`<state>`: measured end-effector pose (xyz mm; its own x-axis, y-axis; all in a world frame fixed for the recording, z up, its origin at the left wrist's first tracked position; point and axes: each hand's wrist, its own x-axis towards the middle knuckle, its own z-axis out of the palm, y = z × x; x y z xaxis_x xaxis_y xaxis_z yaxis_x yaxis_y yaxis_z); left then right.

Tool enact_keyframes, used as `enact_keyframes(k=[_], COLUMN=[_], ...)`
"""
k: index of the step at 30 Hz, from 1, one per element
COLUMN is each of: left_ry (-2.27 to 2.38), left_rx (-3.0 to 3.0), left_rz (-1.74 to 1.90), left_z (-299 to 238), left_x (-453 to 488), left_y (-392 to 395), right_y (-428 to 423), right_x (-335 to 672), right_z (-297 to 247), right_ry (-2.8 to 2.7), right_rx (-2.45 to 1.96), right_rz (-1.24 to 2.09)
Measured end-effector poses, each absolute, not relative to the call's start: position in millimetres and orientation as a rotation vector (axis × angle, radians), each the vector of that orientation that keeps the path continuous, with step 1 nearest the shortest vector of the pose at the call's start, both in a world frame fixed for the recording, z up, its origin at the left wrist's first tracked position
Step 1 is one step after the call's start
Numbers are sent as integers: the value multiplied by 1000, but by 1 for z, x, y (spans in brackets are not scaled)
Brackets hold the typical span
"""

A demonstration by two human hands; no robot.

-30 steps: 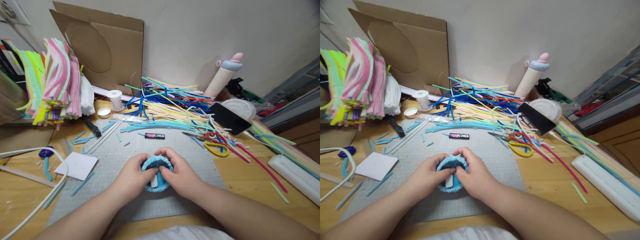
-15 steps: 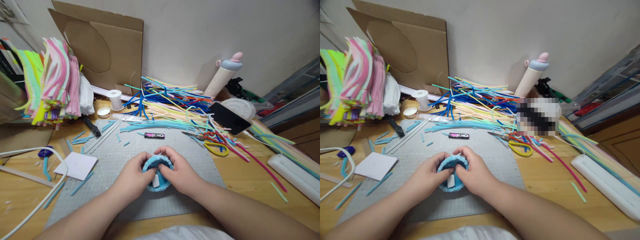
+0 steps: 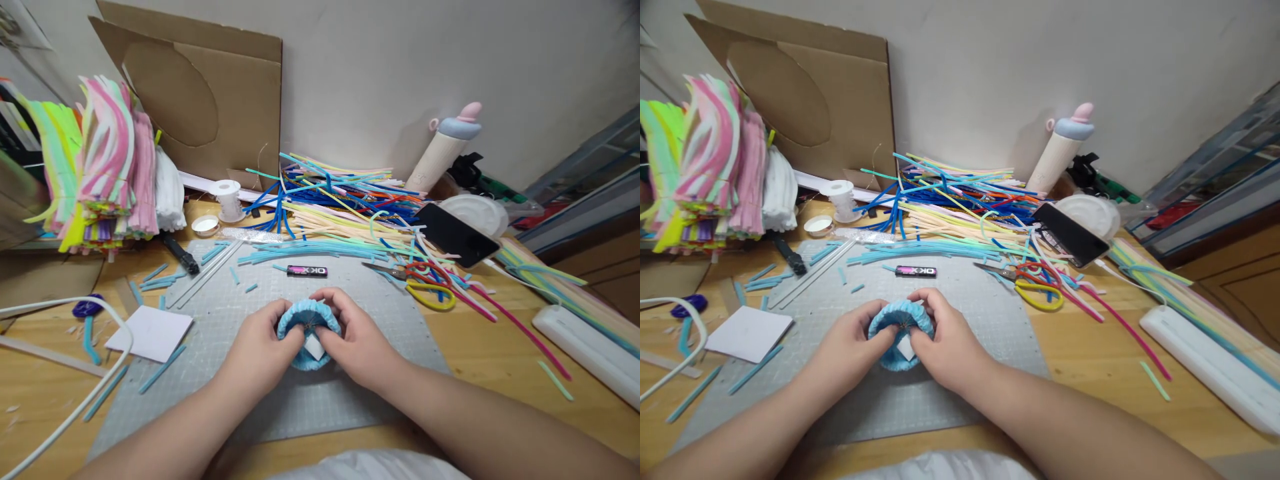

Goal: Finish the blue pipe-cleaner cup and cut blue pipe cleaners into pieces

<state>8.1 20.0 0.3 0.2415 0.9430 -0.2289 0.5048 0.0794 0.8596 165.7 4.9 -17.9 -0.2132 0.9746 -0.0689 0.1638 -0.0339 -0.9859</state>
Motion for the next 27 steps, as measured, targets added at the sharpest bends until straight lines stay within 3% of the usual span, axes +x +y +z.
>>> enact_keyframes(k=[27], left_ry=[1376], left_rx=[1606], left_rz=[535], left_z=[-5], left_x=[9], left_y=[19], right_y=[7], right_x=[168], right_z=[-16], right_ry=[-1626], right_rx=[-1363], right_rz=[1215])
